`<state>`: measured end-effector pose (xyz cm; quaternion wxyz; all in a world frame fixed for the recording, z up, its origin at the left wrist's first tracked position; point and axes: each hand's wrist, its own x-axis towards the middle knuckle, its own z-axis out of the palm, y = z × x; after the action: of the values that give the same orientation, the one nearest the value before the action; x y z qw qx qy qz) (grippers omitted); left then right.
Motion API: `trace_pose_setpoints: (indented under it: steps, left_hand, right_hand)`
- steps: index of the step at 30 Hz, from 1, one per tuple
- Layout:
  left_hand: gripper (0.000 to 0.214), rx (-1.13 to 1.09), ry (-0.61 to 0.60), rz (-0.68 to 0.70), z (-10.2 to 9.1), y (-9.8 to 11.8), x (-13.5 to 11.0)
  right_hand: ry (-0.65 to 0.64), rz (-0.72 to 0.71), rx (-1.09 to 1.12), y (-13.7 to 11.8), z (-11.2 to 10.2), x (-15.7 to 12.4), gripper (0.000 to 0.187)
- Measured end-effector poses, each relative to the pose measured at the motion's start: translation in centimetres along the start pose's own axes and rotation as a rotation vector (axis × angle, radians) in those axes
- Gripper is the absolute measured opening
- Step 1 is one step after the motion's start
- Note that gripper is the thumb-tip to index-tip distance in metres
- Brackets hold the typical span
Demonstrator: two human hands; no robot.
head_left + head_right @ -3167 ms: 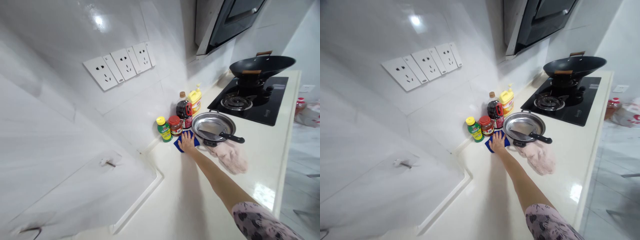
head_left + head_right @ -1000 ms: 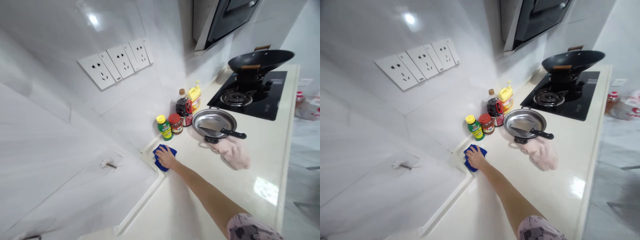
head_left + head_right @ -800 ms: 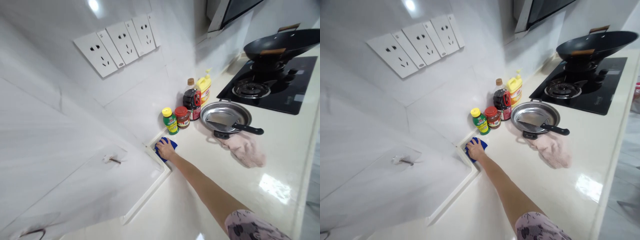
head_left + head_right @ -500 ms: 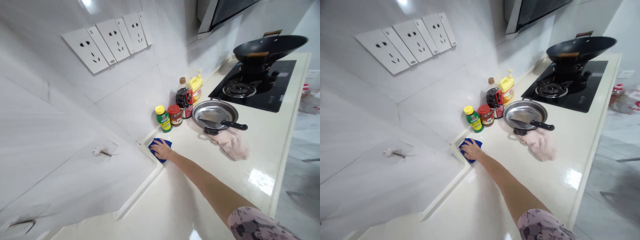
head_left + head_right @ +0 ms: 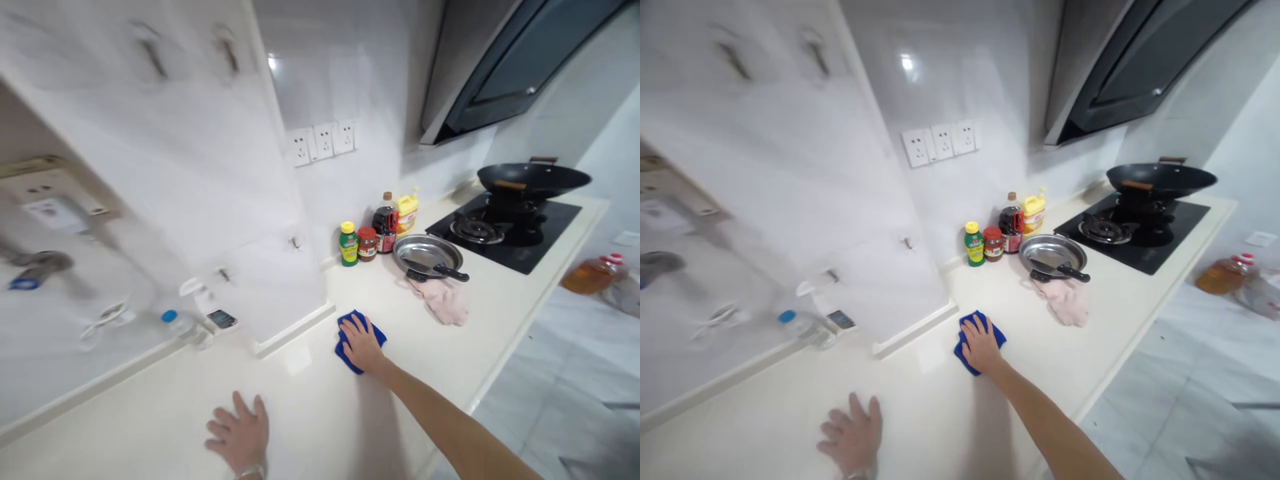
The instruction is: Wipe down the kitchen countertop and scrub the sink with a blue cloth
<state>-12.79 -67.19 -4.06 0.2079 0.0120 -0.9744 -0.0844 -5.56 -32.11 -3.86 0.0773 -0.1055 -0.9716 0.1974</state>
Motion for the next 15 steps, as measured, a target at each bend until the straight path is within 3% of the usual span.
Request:
trace_pose_setpoints:
  steps: [4,9,12,15]
  left_hand:
    - [0.064,0.026,0.006,0.203,-0.4,-1.7,-1.8]
    - [0.055,-0.014,-0.264,0.322,-3.8,-5.9,-3.5]
    - [0.053,-0.025,-0.339,0.246,-6.9,-9.1,-4.4]
    - [0.065,-0.058,-0.244,0.063,-10.2,-13.6,-5.8]
  right_hand:
    - [0.007,-0.034,-0.045,-1.2,1.0,-5.7,0.058]
    - [0.075,-0.074,-0.172,0.6,1.1,-10.9,0.056]
    - [0.086,-0.039,-0.229,2.2,0.8,-12.7,0.056]
    - [0.099,-0.019,-0.278,3.5,1.0,-13.4,0.056]
